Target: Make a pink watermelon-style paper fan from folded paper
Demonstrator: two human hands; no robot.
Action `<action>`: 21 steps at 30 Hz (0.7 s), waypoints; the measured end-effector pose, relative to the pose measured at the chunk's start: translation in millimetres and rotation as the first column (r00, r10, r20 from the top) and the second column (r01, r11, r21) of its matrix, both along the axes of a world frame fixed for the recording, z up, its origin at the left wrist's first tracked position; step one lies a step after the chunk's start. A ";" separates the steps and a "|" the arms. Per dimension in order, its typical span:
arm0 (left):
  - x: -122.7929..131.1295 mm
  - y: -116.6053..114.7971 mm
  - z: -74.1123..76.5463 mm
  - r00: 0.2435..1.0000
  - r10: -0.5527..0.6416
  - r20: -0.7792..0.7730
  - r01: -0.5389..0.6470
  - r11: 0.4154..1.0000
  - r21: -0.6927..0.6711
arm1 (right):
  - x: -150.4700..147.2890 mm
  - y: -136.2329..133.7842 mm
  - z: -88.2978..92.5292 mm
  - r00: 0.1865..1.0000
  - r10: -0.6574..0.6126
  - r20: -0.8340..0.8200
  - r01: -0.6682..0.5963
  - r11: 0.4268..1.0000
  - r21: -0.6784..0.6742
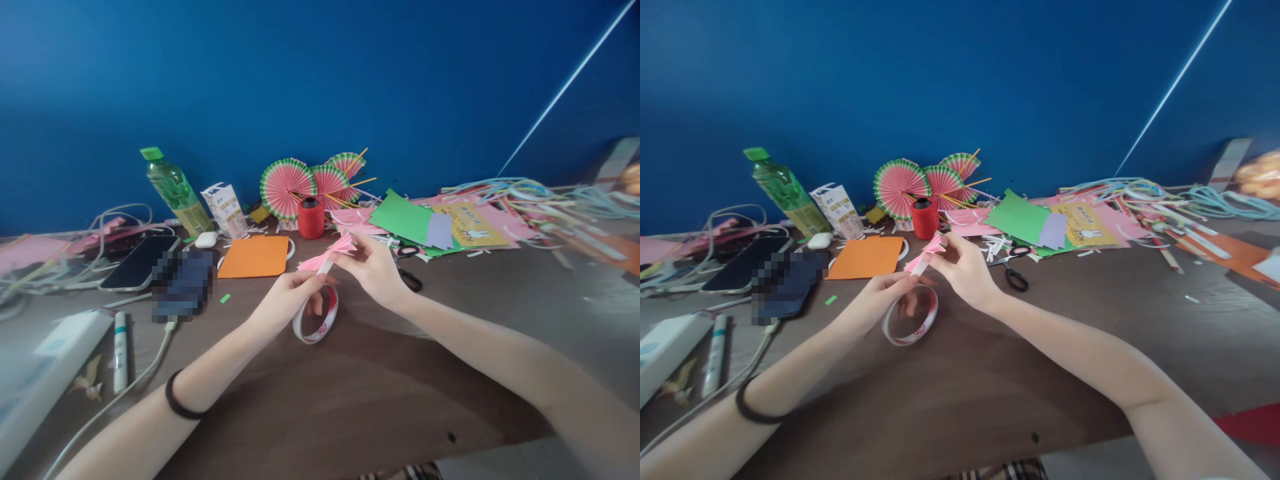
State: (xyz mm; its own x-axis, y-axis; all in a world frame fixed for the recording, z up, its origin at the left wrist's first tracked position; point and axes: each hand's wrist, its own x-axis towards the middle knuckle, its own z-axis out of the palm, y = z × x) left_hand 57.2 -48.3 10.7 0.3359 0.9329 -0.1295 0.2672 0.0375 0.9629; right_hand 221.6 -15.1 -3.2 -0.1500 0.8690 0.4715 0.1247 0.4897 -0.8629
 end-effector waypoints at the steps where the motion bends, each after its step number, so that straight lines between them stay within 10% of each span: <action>1: -0.1 0.6 -1.0 1.000 0.006 -0.010 -0.006 1.000 0.012 | -0.4 -0.4 -0.1 1.000 -0.005 0.000 0.005 1.000 0.000; 21: -3.9 7.1 -5.8 0.982 0.155 -0.105 -0.155 0.988 0.002 | -6.7 -8.9 1.3 0.999 0.011 -0.035 -0.012 1.000 -0.017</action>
